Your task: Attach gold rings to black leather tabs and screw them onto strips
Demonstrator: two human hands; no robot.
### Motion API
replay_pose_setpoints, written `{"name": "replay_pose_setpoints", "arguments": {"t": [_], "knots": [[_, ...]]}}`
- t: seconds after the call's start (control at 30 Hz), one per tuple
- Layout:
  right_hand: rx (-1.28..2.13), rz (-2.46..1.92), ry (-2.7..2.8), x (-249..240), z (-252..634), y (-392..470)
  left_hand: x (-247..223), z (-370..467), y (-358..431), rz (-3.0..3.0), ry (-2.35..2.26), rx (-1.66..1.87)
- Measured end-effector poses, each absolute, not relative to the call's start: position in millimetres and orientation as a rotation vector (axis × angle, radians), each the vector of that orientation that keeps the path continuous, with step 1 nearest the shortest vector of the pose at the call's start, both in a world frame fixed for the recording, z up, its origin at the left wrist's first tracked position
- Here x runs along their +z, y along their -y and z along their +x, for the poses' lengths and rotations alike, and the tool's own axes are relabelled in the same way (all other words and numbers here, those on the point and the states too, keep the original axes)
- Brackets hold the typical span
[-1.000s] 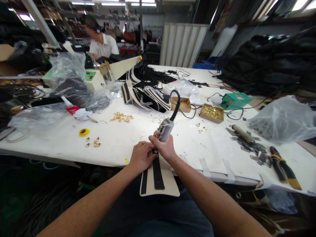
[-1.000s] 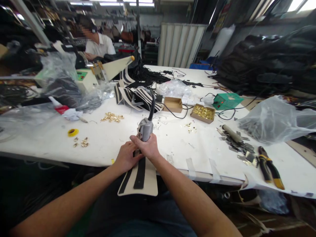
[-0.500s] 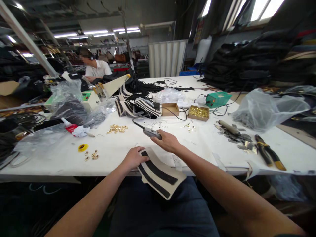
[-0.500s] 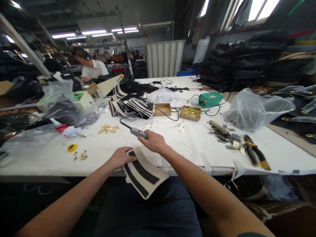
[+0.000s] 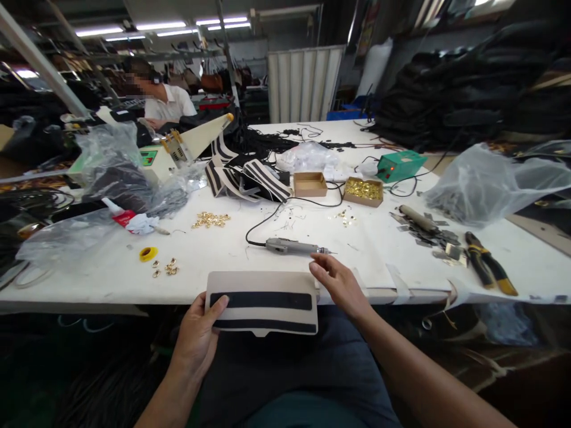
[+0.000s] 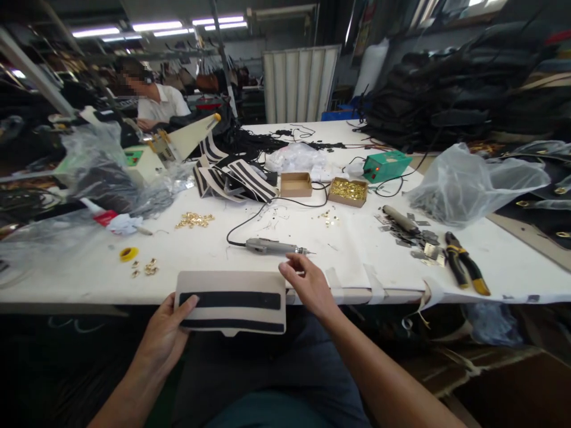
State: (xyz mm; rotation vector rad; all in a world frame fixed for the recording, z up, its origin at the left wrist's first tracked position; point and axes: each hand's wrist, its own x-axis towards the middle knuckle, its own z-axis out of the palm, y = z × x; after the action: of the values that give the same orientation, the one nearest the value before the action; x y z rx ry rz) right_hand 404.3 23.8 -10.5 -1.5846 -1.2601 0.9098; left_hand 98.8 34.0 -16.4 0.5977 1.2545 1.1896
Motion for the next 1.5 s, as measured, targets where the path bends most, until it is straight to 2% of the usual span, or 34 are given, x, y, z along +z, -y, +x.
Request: {"name": "replay_pose_setpoints", "arguments": {"t": [0.1, 0.17, 0.3, 0.43, 0.57, 0.67, 0.73, 0.8, 0.9, 1.17, 1.5], "knots": [[1.338, -1.341, 1.126, -11.2, 376.7, 7.7, -27.3, 91.7, -19.3, 0.492, -1.221, 1.306], [1.398, -1.277, 1.131, -7.2, 358.1, 12.9, -37.5, 85.7, -11.9, 0.490, -1.218, 1.318], [1.021, -1.387, 1.452, 14.3, 338.0, -1.2, -52.1, 62.4, -1.4, 0.760, -1.447, 1.296], [0.798, -1.155, 2.039, 36.4, 319.8, -19.0, -37.3, 43.8, 10.8, 1.282, -1.790, 1.324], [0.713, -0.905, 2.404, 52.2, 286.1, -30.9, -7.1, 46.0, 15.2, 1.765, -1.461, 1.256], [0.982, -0.806, 2.462, 66.4, 266.4, -45.6, 3.9, 43.5, 8.7, 1.694, -1.317, 1.231], [1.271, -0.817, 2.359, 73.2, 257.0, -63.1, 3.7, 35.8, 4.4, 1.554, -1.371, 1.191], [1.387, -0.891, 2.200, 72.9, 244.7, -87.4, -0.3, 26.6, 2.4, 1.476, -1.417, 1.154], [1.145, -1.012, 2.122, 57.1, 211.5, -132.4, -7.3, 17.2, 2.5, 1.495, -1.382, 1.190], [0.562, -1.110, 2.636, 1.9, 102.1, -225.6, -11.9, 10.7, -3.8, 1.650, -1.117, 1.328], [0.546, -1.344, 2.743, -15.6, 90.7, -239.0, -12.2, -11.3, -9.3, 1.771, -1.128, 1.406]]}}
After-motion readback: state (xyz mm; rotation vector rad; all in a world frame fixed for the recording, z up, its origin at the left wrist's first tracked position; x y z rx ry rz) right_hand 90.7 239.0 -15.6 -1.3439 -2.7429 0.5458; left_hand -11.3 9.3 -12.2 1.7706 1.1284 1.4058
